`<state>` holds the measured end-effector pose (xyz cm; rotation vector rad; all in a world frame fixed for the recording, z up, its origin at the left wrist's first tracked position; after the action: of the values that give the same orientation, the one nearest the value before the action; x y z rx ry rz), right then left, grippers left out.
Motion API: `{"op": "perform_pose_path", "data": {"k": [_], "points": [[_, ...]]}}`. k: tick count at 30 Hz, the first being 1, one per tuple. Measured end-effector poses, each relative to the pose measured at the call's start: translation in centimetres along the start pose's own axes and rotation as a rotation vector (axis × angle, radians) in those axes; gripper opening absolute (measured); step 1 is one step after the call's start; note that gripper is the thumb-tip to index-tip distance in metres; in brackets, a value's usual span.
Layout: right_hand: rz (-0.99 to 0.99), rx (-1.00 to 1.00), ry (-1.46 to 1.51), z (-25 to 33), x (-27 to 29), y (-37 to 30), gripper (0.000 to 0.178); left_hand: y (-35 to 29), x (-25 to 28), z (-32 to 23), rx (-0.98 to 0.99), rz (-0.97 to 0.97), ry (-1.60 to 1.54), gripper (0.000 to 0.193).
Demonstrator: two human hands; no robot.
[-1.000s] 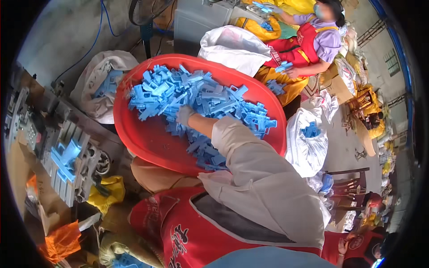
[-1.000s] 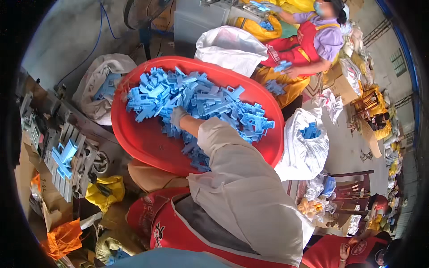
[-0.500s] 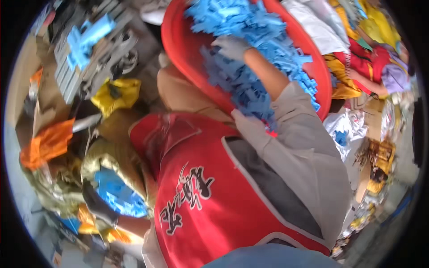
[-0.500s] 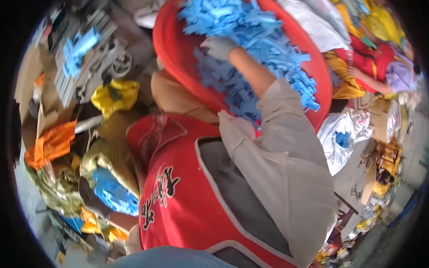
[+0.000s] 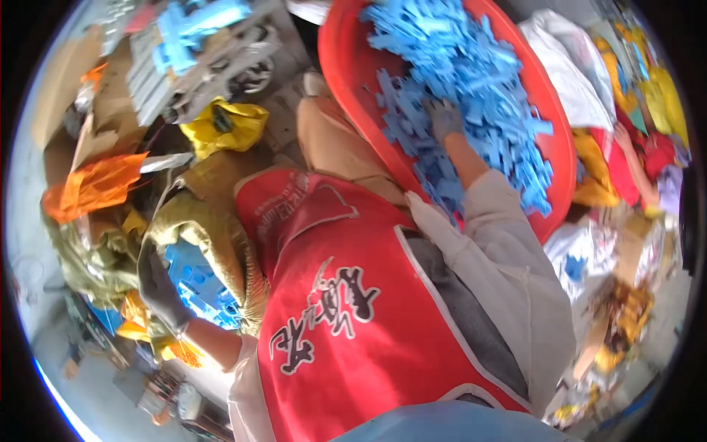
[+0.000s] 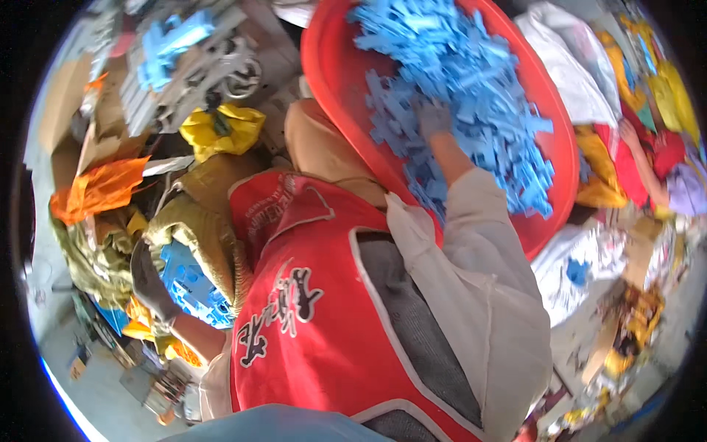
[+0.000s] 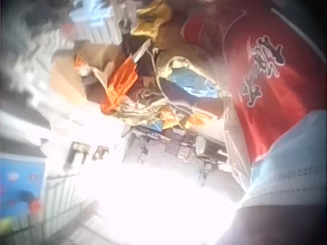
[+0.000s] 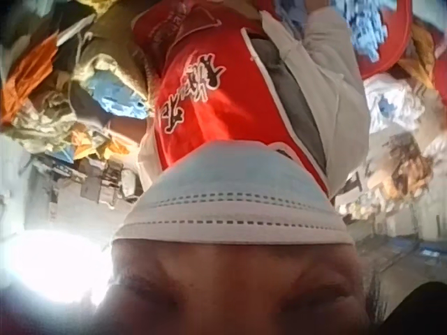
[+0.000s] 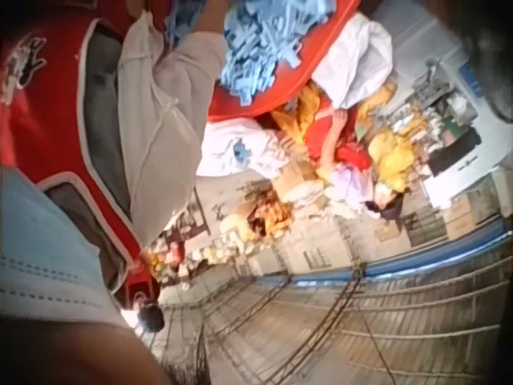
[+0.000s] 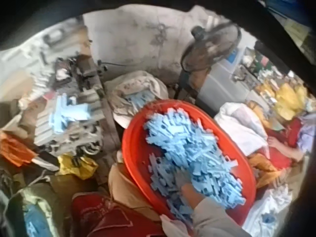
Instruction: Sorting and preparing light blue plastic toy components at a manufacturing workstation.
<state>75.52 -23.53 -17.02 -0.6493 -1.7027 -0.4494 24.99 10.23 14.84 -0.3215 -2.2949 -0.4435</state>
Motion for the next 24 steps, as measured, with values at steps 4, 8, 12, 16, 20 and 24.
{"op": "perform_pose_path", "data": {"k": [4, 8, 12, 16, 20, 24], "points": [[-0.029, 0.144, 0.17, 0.5, 0.8, -1.0, 0.059, 1.9, -2.5, -1.4, -0.163, 0.004, -0.08, 0.025], [-0.022, -0.039, 0.59, 1.6, 3.8, -3.0, 0.055, 4.5, -3.9, -6.1, -0.344, 0.035, -0.095, 0.021], [-0.121, -0.237, 0.938, 0.5, 5.6, -3.0, 0.044, 9.0, -5.6, -9.4, -0.308, 0.054, -0.258, 0.021], [0.044, -0.363, 1.63, 0.4, 9.7, -2.5, 0.039, 13.6, -8.7, -12.3, -0.449, 0.154, -0.181, 0.031], [-0.172, -0.173, 1.467, 0.0, 13.0, -2.3, 0.03, 16.9, -11.5, -15.0, -0.646, 0.214, -0.025, 0.045], [-0.183, 0.095, 1.221, -0.3, 16.8, -0.7, 0.037, 18.9, -13.3, -16.7, -0.677, 0.355, -0.11, 0.039]]}}
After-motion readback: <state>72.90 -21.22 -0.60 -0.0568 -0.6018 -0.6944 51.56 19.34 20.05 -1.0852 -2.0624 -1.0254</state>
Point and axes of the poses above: each hand's wrist, its own y-axis towards the middle knuckle, its own x-axis out of the back of the hand, z = x × y, the point moved 3 cm from there along y, towards the middle knuckle, and after that the axes turned 7 degrees about -y, right-handed, at the moved point
